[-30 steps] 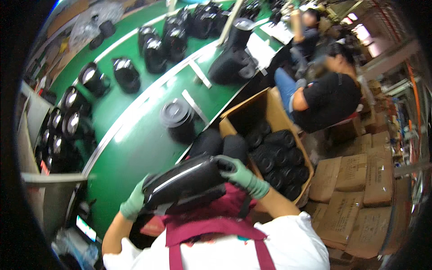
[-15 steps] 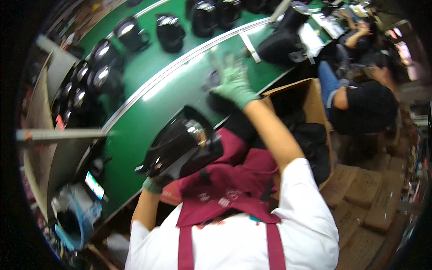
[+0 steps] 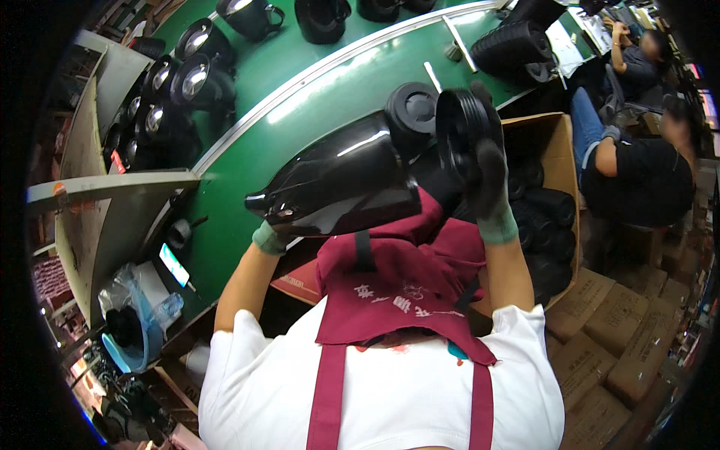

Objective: The person repeatedly picks up black kettles from a green conveyor belt, inserts a metal filter into the opening, and places a black lid on top. The person then places the assembled kettles into a cardboard box. The process is repeated for multiple kettles.

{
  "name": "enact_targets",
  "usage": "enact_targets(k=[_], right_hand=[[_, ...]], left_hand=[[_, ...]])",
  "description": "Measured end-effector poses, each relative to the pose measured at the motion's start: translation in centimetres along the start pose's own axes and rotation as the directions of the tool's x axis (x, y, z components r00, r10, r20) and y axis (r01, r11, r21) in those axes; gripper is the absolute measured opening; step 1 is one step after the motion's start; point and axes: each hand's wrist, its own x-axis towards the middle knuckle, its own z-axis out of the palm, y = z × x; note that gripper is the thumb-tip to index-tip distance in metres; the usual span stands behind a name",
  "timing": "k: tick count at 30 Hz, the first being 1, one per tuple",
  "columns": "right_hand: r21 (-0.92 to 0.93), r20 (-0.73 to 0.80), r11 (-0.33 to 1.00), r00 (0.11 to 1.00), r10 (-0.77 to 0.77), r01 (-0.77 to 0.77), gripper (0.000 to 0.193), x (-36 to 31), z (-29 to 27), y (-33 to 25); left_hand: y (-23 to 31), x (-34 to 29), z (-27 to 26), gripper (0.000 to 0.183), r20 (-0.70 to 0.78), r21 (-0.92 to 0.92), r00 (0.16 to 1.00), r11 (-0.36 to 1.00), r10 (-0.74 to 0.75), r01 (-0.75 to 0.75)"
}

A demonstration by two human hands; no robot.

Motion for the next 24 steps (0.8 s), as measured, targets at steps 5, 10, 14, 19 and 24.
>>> enact_targets(k=[5, 10, 14, 19, 24], right_hand=[[-0.116, -0.079, 0.992, 0.996, 0.033, -0.042, 0.093, -5.4, 2.8, -0.5], [-0.363, -0.067, 0.931, 0.998, -0.006, -0.019, 0.096, -7.3, 2.0, 0.6], [-0.459, 0.058, 0.874, 0.987, -0.152, 0.161, 0.088, -7.6, 1.4, 1.8], [-0.337, -0.019, 0.94, 0.998, -0.059, 0.049, 0.076, -8.4, 0.9, 1.0], [-0.241, 0.059, 0.933, 0.956, 0.288, -0.266, 0.062, -10.7, -0.5, -0.7]], left_hand=[[2.1, 0.6, 0.7, 0.047, 0.055, 0.01, 0.998, 1.0, 0.026, -0.026], [0.4, 0.5, 0.1, 0.047, 0.143, -0.056, 0.989, 0.998, 0.021, -0.013], [-1.9, 1.1, -0.4, 0.047, 0.228, -0.202, 0.973, 0.979, 0.044, 0.003], [0.0, 1.1, -0.3, 0.047, 0.069, 0.176, 0.981, 0.966, 0.18, -0.19], [4.7, 0.1, 1.2, 0.049, 0.105, 0.212, 0.982, 0.961, 0.156, -0.176]])
